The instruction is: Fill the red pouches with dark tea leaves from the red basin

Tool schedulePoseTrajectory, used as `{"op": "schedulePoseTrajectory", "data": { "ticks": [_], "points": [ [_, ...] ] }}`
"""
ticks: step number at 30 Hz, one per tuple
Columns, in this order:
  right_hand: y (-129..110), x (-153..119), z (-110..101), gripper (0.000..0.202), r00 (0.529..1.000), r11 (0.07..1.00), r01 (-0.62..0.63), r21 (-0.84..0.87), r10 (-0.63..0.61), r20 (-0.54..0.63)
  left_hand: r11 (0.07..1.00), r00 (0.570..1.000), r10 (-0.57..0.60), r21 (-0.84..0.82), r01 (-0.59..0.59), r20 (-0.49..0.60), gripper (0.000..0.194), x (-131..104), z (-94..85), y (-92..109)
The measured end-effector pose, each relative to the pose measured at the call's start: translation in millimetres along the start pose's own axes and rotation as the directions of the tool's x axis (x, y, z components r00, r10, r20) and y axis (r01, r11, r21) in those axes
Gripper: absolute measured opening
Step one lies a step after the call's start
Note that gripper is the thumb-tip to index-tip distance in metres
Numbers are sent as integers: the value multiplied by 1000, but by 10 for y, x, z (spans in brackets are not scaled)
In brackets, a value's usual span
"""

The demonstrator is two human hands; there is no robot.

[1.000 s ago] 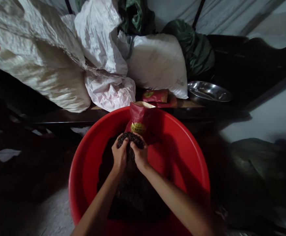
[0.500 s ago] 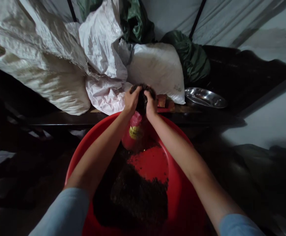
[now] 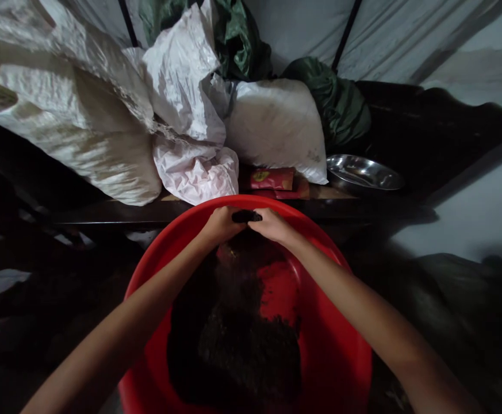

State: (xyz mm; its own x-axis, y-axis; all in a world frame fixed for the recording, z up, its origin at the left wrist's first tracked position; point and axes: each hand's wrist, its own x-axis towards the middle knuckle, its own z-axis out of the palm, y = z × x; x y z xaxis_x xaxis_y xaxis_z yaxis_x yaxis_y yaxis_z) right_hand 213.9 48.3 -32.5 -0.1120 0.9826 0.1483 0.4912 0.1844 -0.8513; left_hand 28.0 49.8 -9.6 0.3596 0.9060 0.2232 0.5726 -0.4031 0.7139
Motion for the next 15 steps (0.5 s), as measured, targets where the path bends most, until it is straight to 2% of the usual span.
{"op": "schedulePoseTrajectory", "data": {
  "ticks": [3,8,12,15],
  "points": [
    [-70,-163,-59,6,997,981,43,-187,-31,66,992,993,59,106,-70,100,17,-66,25,32],
    [-146,-368,-62,6,988,911,87,-402,-27,153,974,968,105,171,-145,227,36,-120,106,88],
    [-230,-479,-94,13,978,876,149,-458,-63,197,973,956,125,154,-171,267,36,-154,152,94],
    [-269,-633,-145,22,963,868,226,-443,-131,234,974,951,140,135,-183,276,25,-205,111,56]
  ]
}}
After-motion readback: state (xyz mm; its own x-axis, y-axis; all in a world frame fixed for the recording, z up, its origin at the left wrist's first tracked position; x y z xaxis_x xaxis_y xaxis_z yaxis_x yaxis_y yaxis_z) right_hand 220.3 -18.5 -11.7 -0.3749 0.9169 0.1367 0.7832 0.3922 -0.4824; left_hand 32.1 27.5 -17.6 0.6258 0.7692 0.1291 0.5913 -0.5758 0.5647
